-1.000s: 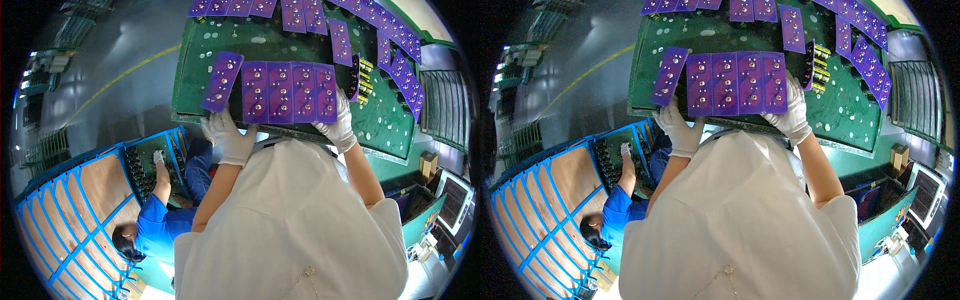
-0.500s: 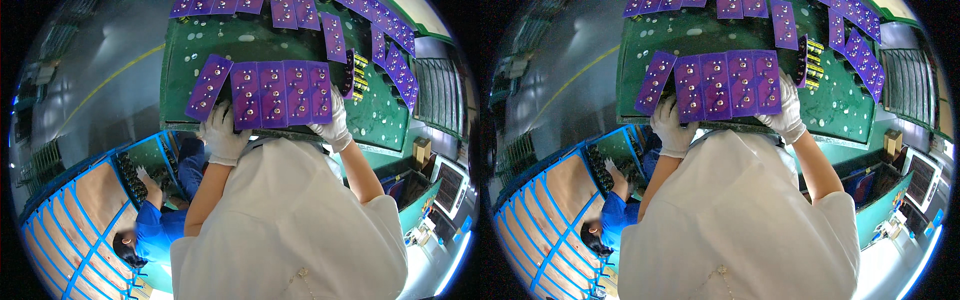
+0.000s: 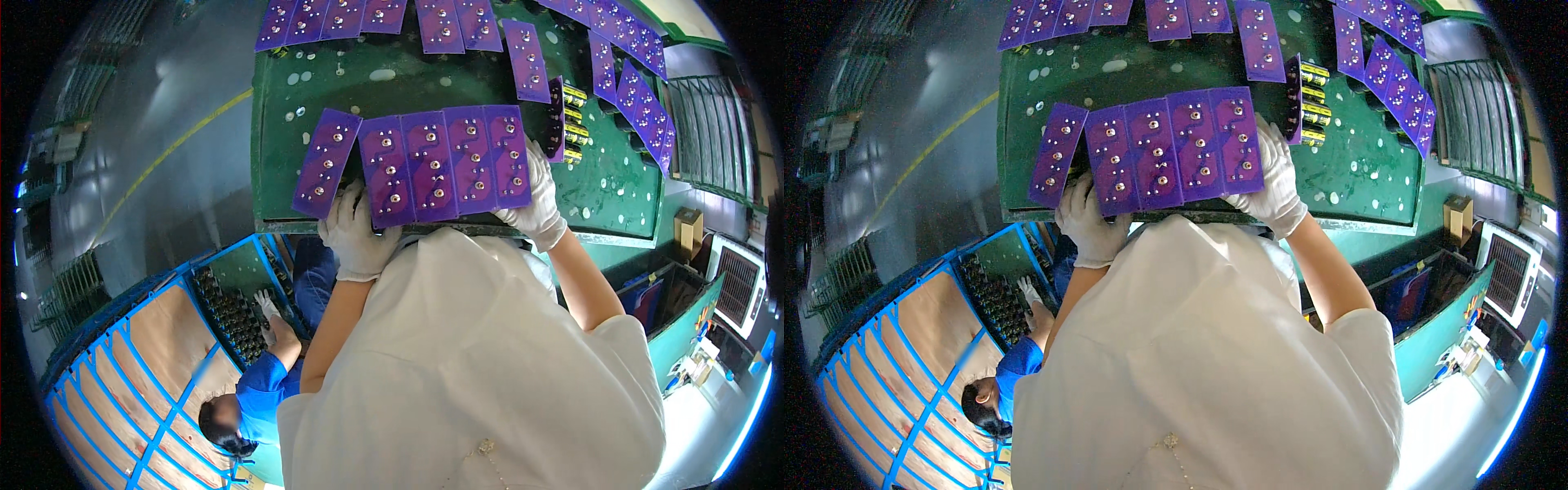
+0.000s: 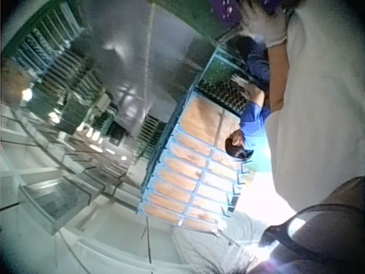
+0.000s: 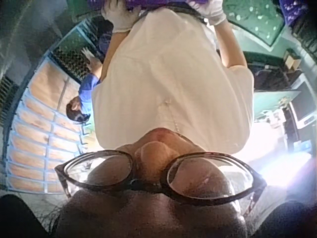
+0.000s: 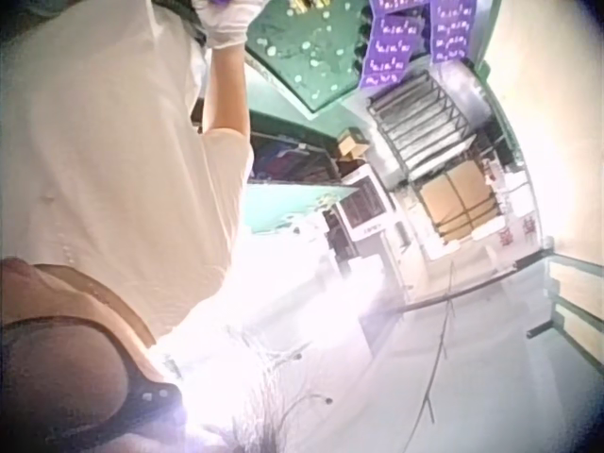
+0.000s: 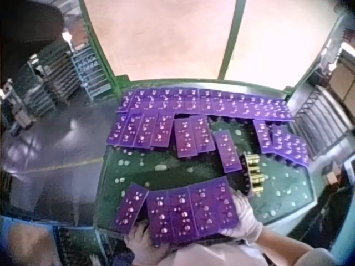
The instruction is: The person picks up purple circuit boards from a green tray and places them into a blue rack. The person handles the boards one by one or in small groups, transferring them between the two containers in a repetitive manner.
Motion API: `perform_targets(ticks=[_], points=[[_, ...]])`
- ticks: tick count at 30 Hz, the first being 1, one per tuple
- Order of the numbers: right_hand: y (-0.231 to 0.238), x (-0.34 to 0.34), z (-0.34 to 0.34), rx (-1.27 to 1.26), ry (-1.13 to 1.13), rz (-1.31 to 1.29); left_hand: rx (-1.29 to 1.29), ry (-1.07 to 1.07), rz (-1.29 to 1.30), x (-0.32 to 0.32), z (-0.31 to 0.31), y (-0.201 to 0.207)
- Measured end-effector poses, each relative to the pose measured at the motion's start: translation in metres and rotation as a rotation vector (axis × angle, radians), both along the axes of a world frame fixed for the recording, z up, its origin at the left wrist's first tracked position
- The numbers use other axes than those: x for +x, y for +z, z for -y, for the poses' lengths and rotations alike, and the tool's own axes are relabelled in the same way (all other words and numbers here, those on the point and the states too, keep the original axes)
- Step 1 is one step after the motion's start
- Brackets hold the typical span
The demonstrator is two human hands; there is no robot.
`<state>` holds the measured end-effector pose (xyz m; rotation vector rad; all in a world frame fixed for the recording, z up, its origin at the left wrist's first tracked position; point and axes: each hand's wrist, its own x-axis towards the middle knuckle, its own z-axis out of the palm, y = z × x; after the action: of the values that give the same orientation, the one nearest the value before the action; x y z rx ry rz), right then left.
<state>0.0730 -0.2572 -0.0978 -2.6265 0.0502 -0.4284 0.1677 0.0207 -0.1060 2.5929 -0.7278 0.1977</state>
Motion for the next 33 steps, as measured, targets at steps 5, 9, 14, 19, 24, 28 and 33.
perform_targets(ticks=[5, 9, 14, 19, 24, 28, 33], points=[[0.002, 0.0, 0.0, -0.004, -0.012, -0.022, -0.012, 0.003, 0.032, -0.001, 0.002, 0.002], [0.001, 0.0, 0.001, -0.036, -0.005, -0.015, -0.024, -0.019, 0.064, 0.001, 0.002, -0.003], [0.005, 0.003, -0.001, -0.035, -0.021, -0.051, -0.064, -0.035, 0.147, 0.002, 0.005, -0.002], [-0.003, 0.0, 0.004, -0.024, -0.011, -0.021, -0.082, -0.025, 0.148, 0.002, 0.007, -0.006], [-0.001, -0.003, 0.002, -0.024, -0.032, -0.076, -0.026, -0.024, 0.098, -0.001, 0.008, 0.002], [0.007, -0.004, 0.001, -0.038, -0.042, -0.114, 0.047, -0.041, 0.101, 0.0, 0.011, 0.007], [0.007, -0.002, 0.0, -0.029, -0.014, -0.099, -0.077, -0.09, -0.017, 0.008, 0.026, 0.015]])
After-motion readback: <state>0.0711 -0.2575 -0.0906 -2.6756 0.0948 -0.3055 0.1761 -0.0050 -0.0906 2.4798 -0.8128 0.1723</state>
